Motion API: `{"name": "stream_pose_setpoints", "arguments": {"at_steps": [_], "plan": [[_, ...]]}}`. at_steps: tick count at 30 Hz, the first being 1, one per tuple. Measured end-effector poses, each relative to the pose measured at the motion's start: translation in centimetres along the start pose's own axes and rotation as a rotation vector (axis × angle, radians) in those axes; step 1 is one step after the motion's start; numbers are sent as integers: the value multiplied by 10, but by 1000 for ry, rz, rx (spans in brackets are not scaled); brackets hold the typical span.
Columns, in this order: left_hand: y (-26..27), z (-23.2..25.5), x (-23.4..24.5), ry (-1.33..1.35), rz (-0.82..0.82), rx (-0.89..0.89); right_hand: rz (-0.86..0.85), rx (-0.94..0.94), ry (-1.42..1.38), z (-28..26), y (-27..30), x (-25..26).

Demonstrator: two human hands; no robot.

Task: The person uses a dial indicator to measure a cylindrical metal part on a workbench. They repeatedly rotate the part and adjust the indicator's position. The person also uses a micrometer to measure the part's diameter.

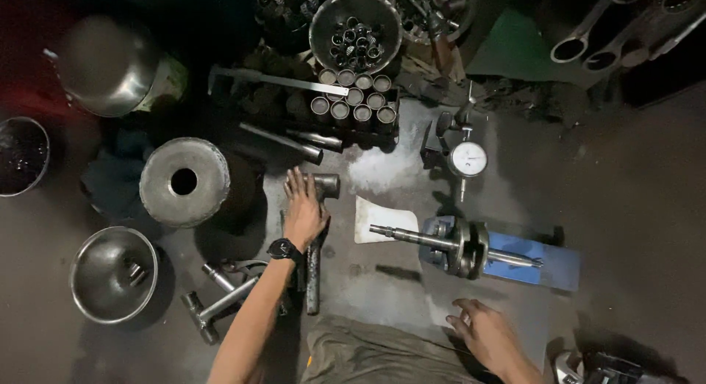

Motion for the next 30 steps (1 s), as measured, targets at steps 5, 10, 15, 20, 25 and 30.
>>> {"name": "stream_pose_setpoints", "arguments": {"at_steps": [5, 10, 15, 20, 25, 30], "plan": [[2, -19, 5, -75, -9, -22, -79, -99, -59, 12, 11, 7], [0, -14, 11, -158, -13, 54, -75, -173, -69, 35, 16, 3], [-17, 89, 55, 441, 316, -60, 3, -191, -227, 43, -1, -1], [-90, 136, -114, 1693, -426, 513, 260, -250, -354, 55, -26, -7], [-124, 194, -152, 2230, -809, 712, 339, -194, -449, 117, -41, -68], [-134, 199, -206, 2638, -879, 575, 382, -215, -595, 177, -46, -96]]}}
Point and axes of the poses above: each hand's wrist, its own y-axis away from the middle knuckle, its own x-axis out of the back of the hand, z = x × y, the point moved 4 cm from there along -y, towards the middle knuckle
